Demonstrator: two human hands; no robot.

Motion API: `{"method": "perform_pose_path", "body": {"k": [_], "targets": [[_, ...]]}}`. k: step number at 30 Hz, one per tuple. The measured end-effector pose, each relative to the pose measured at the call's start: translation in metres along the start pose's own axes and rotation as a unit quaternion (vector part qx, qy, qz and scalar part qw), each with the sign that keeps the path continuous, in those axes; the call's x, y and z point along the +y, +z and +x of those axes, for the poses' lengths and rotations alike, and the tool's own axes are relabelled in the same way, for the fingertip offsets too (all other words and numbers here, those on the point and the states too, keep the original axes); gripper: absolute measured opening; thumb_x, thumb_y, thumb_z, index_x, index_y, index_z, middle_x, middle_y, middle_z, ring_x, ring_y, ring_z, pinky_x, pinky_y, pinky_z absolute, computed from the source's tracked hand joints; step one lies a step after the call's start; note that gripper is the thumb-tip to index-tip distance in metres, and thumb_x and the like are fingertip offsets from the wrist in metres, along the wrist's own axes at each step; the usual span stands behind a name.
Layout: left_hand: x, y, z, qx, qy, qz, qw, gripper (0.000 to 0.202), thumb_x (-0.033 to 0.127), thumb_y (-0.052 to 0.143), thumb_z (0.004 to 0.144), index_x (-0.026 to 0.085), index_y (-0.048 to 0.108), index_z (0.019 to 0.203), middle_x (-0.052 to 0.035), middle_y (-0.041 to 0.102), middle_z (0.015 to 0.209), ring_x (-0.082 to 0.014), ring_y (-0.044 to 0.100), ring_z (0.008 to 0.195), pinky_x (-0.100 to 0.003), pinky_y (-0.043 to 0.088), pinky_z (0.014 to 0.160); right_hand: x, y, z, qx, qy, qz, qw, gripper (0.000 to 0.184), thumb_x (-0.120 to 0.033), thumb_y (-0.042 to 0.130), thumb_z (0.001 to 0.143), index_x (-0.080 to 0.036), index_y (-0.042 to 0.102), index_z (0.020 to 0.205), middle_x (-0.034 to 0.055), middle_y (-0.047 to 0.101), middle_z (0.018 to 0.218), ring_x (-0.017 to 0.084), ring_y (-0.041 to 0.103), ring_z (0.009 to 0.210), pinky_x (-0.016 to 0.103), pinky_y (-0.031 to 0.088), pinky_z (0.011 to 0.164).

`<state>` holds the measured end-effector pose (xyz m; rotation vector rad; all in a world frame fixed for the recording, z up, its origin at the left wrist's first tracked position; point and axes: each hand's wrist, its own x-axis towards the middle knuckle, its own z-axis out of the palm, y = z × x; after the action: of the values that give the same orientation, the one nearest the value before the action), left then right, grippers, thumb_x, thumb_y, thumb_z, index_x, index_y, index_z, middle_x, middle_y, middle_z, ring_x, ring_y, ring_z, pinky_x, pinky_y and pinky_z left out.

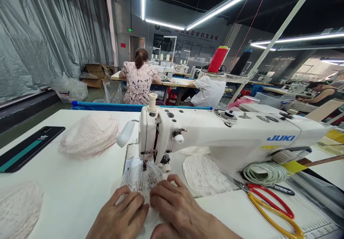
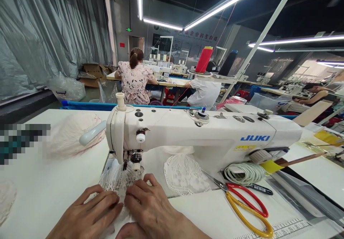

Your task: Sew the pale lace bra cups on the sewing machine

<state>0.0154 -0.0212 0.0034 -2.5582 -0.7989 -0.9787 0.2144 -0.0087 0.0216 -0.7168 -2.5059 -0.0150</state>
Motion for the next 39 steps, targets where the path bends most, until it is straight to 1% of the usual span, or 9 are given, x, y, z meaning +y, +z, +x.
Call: {"method": "perform_pose_path", "body": {"k": [4, 8, 13, 18, 21, 26, 32, 36, 39], "targets": [[-0.019, 0.007, 0.005, -0.041, -0.010, -0.013, 0.999, 0.023, 0.018, 0.040, 0.093, 0.017, 0.063, 0.090, -0.0014, 0.065, 0.081, -0.0141, 0.060, 0.073, -0.035, 0.034, 0.082, 0.021, 0.008, 0.012, 0.003, -0.006, -0.044, 0.999, 0.061, -0.070, 0.035, 0.082, -0.014, 0.057, 0.081, 0.0054, 0.065, 0.080, 0.017, 0.058, 0.072, 0.033, 0.038, 0.074], [-0.038, 0.017, 0.006, -0.084, -0.019, -0.023, 0.996, 0.009, 0.021, 0.052, 0.087, 0.019, 0.060, 0.091, 0.0003, 0.063, 0.084, -0.0161, 0.060, 0.078, -0.037, 0.032, 0.085, 0.033, 0.013, 0.018, 0.024, 0.009, -0.076, 0.997, 0.061, -0.070, 0.040, 0.080, -0.014, 0.057, 0.098, 0.0080, 0.067, 0.086, 0.021, 0.060, 0.082, 0.038, 0.038, 0.085], [-0.048, 0.020, 0.013, -0.074, -0.022, -0.002, 0.997, 0.017, 0.015, 0.044, 0.087, 0.018, 0.058, 0.095, -0.0013, 0.062, 0.083, -0.0152, 0.060, 0.074, -0.037, 0.032, 0.086, 0.035, 0.014, 0.017, 0.037, 0.028, -0.098, 0.994, 0.054, -0.061, 0.048, 0.084, -0.017, 0.053, 0.114, 0.0077, 0.067, 0.100, 0.022, 0.059, 0.096, 0.039, 0.036, 0.095], [-0.049, 0.023, 0.012, -0.054, -0.020, 0.031, 0.998, 0.022, 0.023, 0.040, 0.094, 0.017, 0.059, 0.101, -0.0010, 0.062, 0.084, -0.0140, 0.059, 0.076, -0.036, 0.031, 0.091, 0.037, 0.012, 0.017, 0.057, 0.024, -0.096, 0.993, 0.051, -0.062, 0.041, 0.086, -0.019, 0.056, 0.111, 0.0067, 0.068, 0.094, 0.021, 0.060, 0.090, 0.039, 0.036, 0.093], [-0.046, 0.026, 0.008, -0.032, -0.010, 0.053, 0.998, 0.028, 0.032, 0.039, 0.096, 0.016, 0.060, 0.104, -0.0028, 0.066, 0.089, -0.0156, 0.059, 0.083, -0.036, 0.032, 0.093, 0.035, 0.009, 0.016, 0.035, 0.018, -0.065, 0.997, 0.047, -0.058, 0.038, 0.090, -0.017, 0.059, 0.104, 0.0049, 0.067, 0.086, 0.019, 0.059, 0.087, 0.036, 0.036, 0.091], [-0.035, 0.028, 0.002, 0.000, 0.019, 0.087, 0.996, 0.033, 0.025, 0.034, 0.099, 0.016, 0.064, 0.091, -0.0030, 0.069, 0.087, -0.0135, 0.059, 0.085, -0.033, 0.035, 0.087, 0.026, 0.004, 0.014, 0.025, -0.036, -0.061, 0.997, 0.047, -0.047, 0.031, 0.097, -0.013, 0.061, 0.084, 0.0038, 0.065, 0.077, 0.014, 0.055, 0.069, 0.032, 0.034, 0.082], [-0.030, 0.027, -0.001, -0.006, 0.011, 0.091, 0.996, 0.043, 0.020, 0.030, 0.099, 0.018, 0.066, 0.076, -0.0019, 0.070, 0.078, -0.0126, 0.060, 0.080, -0.033, 0.035, 0.083, 0.026, 0.004, 0.014, 0.022, -0.028, -0.080, 0.996, 0.037, -0.040, 0.038, 0.097, -0.014, 0.060, 0.081, 0.0025, 0.063, 0.074, 0.013, 0.053, 0.066, 0.032, 0.032, 0.077], [-0.031, 0.028, 0.000, 0.012, 0.008, 0.095, 0.995, 0.045, 0.023, 0.029, 0.100, 0.017, 0.068, 0.079, -0.0040, 0.072, 0.078, -0.0135, 0.061, 0.080, -0.034, 0.036, 0.082, 0.029, 0.007, 0.013, 0.051, -0.037, -0.075, 0.995, 0.036, -0.039, 0.039, 0.097, -0.013, 0.061, 0.084, 0.0023, 0.065, 0.074, 0.014, 0.053, 0.066, 0.033, 0.032, 0.076], [-0.032, 0.028, 0.002, 0.012, -0.005, 0.098, 0.995, 0.047, 0.027, 0.027, 0.100, 0.017, 0.068, 0.080, -0.0044, 0.073, 0.080, -0.0136, 0.061, 0.080, -0.034, 0.036, 0.083, 0.030, 0.008, 0.013, 0.046, -0.011, -0.072, 0.996, 0.036, -0.043, 0.041, 0.096, -0.013, 0.061, 0.089, 0.0038, 0.065, 0.075, 0.016, 0.055, 0.071, 0.036, 0.033, 0.082]]}}
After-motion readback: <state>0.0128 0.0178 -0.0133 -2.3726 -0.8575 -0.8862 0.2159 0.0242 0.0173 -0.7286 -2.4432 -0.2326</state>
